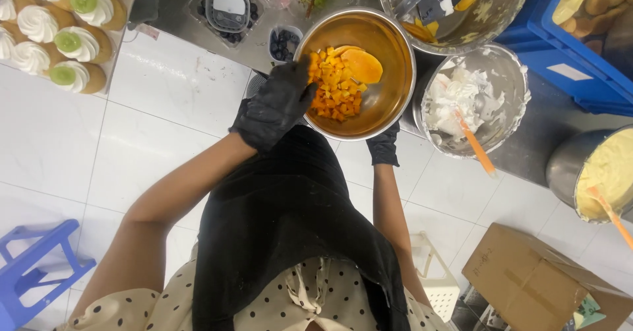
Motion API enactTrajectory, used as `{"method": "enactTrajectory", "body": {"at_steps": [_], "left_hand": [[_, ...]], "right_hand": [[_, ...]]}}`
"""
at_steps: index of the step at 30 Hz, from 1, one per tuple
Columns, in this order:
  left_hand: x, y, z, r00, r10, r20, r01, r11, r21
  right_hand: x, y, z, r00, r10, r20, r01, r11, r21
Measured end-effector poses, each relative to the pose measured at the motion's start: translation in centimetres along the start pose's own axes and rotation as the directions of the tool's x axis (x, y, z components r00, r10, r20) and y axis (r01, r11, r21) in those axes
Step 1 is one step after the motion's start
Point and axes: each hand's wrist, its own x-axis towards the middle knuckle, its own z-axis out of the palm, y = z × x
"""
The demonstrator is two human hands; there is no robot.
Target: Peeling and dicing a fresh mango over a metal bowl.
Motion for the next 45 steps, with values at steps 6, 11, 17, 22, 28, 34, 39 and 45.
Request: {"method": "enactTrajectory", "body": {"at_steps": [6, 11, 17, 22, 28, 34, 39, 45], "left_hand": [[12.1, -8.3, 17.3, 0.899, 0.426, -0.100, -0.434, 0.898, -0.072], [17.5, -10.2, 22.9, 0.929, 0.139, 0.342, -0.177, 0.981, 0.084], [17.0, -8.1, 21.0, 0.827, 0.149, 0.542, -0.372, 0.868, 0.328], [17.0, -9.4, 19.3, 0.856, 0.347, 0.382, -0.356, 0.933, -0.049], [11.6, 0.2, 5.1, 0.714, 0.235, 0.660, 0.374, 0.668, -0.643], [6.9, 1.5, 2.8, 0.625, 0.292, 0.724, 0.753, 0.018, -0.658], [5.0, -1.3, 4.8, 0.796, 0.188, 0.575, 0.571, 0.081, -0.817], [3.5, -2.7, 6.8, 0.902, 0.225, 0.368, 0.273, 0.364, -0.891]], "right_hand": [[-1.0, 0.2, -0.9, 0.999, -0.005, -0.032, 0.001, 0.993, -0.114], [-3.5, -10.3, -5.1, 0.989, 0.083, -0.125, -0.099, 0.987, -0.128], [-13.1, -14.9, -6.4, 0.685, 0.727, 0.044, -0.670, 0.607, 0.427], [-15.9, -18.7, -7.4, 0.725, 0.682, -0.093, -0.490, 0.606, 0.627], [-8.5, -25.1, -10.1, 0.875, 0.473, -0.100, -0.349, 0.761, 0.546], [-2.9, -27.7, -10.4, 0.954, 0.301, 0.004, -0.279, 0.880, 0.384], [-2.6, -27.5, -9.4, 0.959, 0.275, 0.065, -0.278, 0.878, 0.390], [-2.4, -29.5, -9.4, 0.981, 0.191, 0.020, -0.189, 0.937, 0.293]]}}
